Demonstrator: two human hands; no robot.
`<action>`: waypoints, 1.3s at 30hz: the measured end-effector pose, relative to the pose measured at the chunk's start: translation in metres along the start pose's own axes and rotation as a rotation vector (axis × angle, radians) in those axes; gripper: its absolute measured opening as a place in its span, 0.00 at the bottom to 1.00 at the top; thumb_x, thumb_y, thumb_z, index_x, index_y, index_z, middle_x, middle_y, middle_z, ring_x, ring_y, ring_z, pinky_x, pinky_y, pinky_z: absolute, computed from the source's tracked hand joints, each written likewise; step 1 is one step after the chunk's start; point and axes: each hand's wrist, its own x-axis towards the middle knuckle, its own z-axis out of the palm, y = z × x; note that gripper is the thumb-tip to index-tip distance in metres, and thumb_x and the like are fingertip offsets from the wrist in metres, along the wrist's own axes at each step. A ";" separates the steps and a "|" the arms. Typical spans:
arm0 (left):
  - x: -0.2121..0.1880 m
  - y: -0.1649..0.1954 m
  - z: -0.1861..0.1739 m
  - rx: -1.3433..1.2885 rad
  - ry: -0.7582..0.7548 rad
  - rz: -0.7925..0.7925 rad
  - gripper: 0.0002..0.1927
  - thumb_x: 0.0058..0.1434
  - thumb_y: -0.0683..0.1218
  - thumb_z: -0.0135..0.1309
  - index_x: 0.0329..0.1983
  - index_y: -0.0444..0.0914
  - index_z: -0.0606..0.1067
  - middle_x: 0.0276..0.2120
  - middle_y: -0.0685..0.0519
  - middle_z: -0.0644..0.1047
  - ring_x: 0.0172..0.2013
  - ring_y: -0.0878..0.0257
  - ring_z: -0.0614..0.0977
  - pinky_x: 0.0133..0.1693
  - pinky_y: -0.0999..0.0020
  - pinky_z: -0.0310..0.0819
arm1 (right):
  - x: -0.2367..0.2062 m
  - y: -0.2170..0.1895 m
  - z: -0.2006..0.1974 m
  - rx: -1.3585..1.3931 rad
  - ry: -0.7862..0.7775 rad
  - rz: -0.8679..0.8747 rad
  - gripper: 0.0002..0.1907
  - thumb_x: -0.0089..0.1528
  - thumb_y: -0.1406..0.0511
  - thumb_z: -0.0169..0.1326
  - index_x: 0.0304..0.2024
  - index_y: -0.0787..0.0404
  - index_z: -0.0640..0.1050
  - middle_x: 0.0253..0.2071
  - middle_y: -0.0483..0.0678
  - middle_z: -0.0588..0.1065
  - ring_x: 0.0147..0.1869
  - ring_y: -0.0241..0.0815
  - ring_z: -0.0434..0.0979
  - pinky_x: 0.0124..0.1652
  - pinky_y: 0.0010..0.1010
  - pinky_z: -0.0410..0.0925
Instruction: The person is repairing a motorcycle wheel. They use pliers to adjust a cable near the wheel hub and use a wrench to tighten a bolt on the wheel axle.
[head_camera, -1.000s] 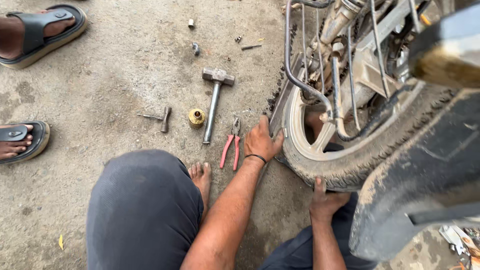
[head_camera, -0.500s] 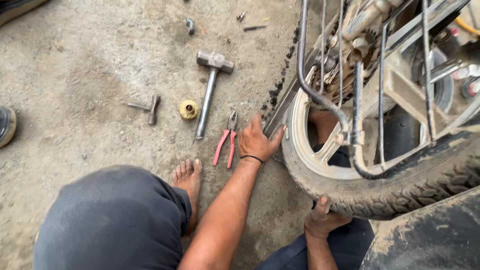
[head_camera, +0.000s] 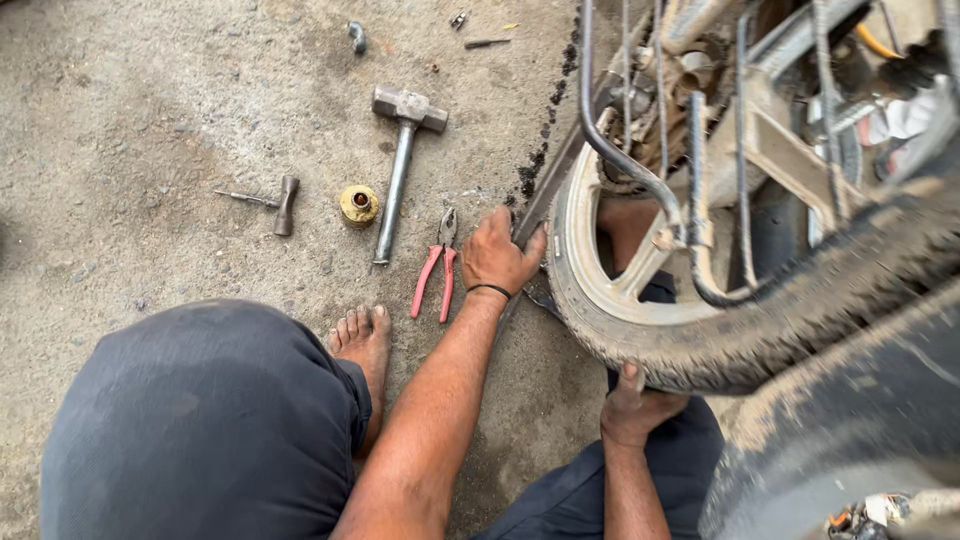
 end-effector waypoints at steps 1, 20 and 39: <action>-0.001 -0.001 0.002 -0.012 0.004 -0.006 0.24 0.59 0.61 0.59 0.43 0.39 0.71 0.35 0.42 0.78 0.36 0.45 0.83 0.40 0.48 0.77 | 0.000 0.002 -0.001 -0.026 -0.019 -0.001 0.49 0.65 0.43 0.60 0.69 0.76 0.61 0.66 0.60 0.68 0.67 0.52 0.72 0.67 0.41 0.65; 0.008 -0.013 0.017 0.014 -0.084 0.002 0.18 0.61 0.57 0.56 0.42 0.42 0.68 0.32 0.47 0.77 0.34 0.53 0.83 0.39 0.52 0.78 | -0.005 0.012 -0.006 -0.098 0.004 0.038 0.49 0.62 0.41 0.60 0.65 0.75 0.63 0.63 0.60 0.69 0.66 0.53 0.71 0.65 0.44 0.65; -0.005 -0.013 0.010 -0.062 -0.010 -0.034 0.21 0.66 0.60 0.56 0.45 0.38 0.71 0.37 0.40 0.79 0.41 0.39 0.81 0.43 0.44 0.73 | -0.002 0.008 -0.003 0.050 -0.012 0.065 0.46 0.60 0.45 0.67 0.61 0.76 0.67 0.59 0.57 0.71 0.61 0.49 0.71 0.63 0.40 0.64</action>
